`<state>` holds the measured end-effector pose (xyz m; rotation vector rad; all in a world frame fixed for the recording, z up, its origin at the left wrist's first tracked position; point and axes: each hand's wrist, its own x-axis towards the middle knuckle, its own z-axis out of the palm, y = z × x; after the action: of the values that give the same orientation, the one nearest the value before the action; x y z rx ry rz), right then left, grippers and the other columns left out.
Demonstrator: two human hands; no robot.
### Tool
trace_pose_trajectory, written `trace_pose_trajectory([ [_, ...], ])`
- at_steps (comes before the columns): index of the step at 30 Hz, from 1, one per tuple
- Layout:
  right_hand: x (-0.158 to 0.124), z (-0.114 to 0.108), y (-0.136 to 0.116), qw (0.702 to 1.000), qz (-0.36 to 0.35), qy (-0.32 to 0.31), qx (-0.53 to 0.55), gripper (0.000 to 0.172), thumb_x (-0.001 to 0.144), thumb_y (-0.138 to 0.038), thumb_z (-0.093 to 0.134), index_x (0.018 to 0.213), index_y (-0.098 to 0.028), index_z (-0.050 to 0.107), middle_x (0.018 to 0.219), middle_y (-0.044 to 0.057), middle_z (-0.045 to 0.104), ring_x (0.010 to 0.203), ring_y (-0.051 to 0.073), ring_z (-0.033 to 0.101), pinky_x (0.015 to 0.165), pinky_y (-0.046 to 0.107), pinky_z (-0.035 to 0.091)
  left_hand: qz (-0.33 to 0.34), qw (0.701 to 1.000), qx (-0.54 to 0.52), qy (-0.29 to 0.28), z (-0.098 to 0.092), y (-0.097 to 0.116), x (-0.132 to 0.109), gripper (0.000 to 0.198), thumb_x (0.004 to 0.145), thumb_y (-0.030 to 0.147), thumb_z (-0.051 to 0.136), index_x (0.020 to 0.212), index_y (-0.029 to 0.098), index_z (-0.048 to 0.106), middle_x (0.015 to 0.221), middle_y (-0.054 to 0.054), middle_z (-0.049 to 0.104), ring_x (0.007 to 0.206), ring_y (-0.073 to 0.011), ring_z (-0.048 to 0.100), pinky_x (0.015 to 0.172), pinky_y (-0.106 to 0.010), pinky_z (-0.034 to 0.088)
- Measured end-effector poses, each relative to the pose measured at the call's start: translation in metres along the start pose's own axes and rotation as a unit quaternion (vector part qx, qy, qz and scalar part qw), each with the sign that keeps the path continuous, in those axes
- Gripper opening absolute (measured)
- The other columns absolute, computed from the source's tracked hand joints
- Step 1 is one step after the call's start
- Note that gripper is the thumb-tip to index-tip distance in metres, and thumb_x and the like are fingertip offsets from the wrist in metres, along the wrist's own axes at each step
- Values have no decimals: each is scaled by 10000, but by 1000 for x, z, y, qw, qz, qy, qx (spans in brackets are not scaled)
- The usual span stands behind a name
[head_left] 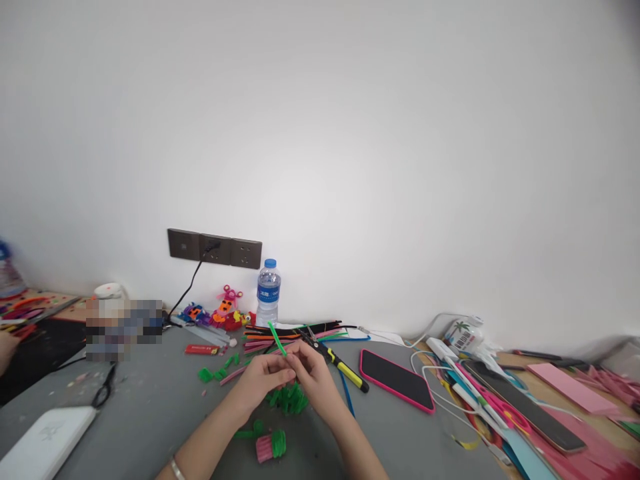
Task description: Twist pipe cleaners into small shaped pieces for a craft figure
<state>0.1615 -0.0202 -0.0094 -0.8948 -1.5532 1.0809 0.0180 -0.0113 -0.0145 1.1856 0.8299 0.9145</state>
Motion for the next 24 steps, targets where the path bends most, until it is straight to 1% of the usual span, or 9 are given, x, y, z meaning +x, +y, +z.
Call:
trace_pose_trajectory([
  [5,1,-2,-4,999,19,6,26,279,875,-458,537,787,-193,542,649,-34,459,549,114,443,501,222,357,8,1000,-3,5,3,4,-3,310,626,421,788,672,136,678,561,29,523,563,-115,425,540,-223,304],
  [9,2,-2,-6,998,34,19,49,332,843,-509,559,755,-193,511,635,-48,421,523,96,380,471,208,318,29,1000,11,4,4,6,-4,267,649,388,778,696,143,684,589,18,556,590,-127,466,566,-224,339],
  [12,2,-2,-8,997,38,16,63,353,831,-530,565,747,-193,500,636,-51,407,525,94,353,473,207,306,39,999,11,-1,3,6,-5,256,643,377,784,687,148,678,613,13,575,623,-139,496,593,-230,367],
  [17,1,-2,-11,995,47,-2,93,354,822,-525,586,746,-189,506,636,-49,406,541,98,343,499,212,300,46,999,-5,-12,1,5,-5,254,615,361,807,681,148,685,664,-2,615,672,-153,539,649,-244,409],
  [24,2,-1,-16,993,28,-5,117,335,819,-507,601,737,-192,521,655,-35,446,581,114,372,543,223,319,75,997,3,-19,1,4,-5,228,610,344,809,652,147,702,650,-12,647,645,-148,555,611,-228,408],
])
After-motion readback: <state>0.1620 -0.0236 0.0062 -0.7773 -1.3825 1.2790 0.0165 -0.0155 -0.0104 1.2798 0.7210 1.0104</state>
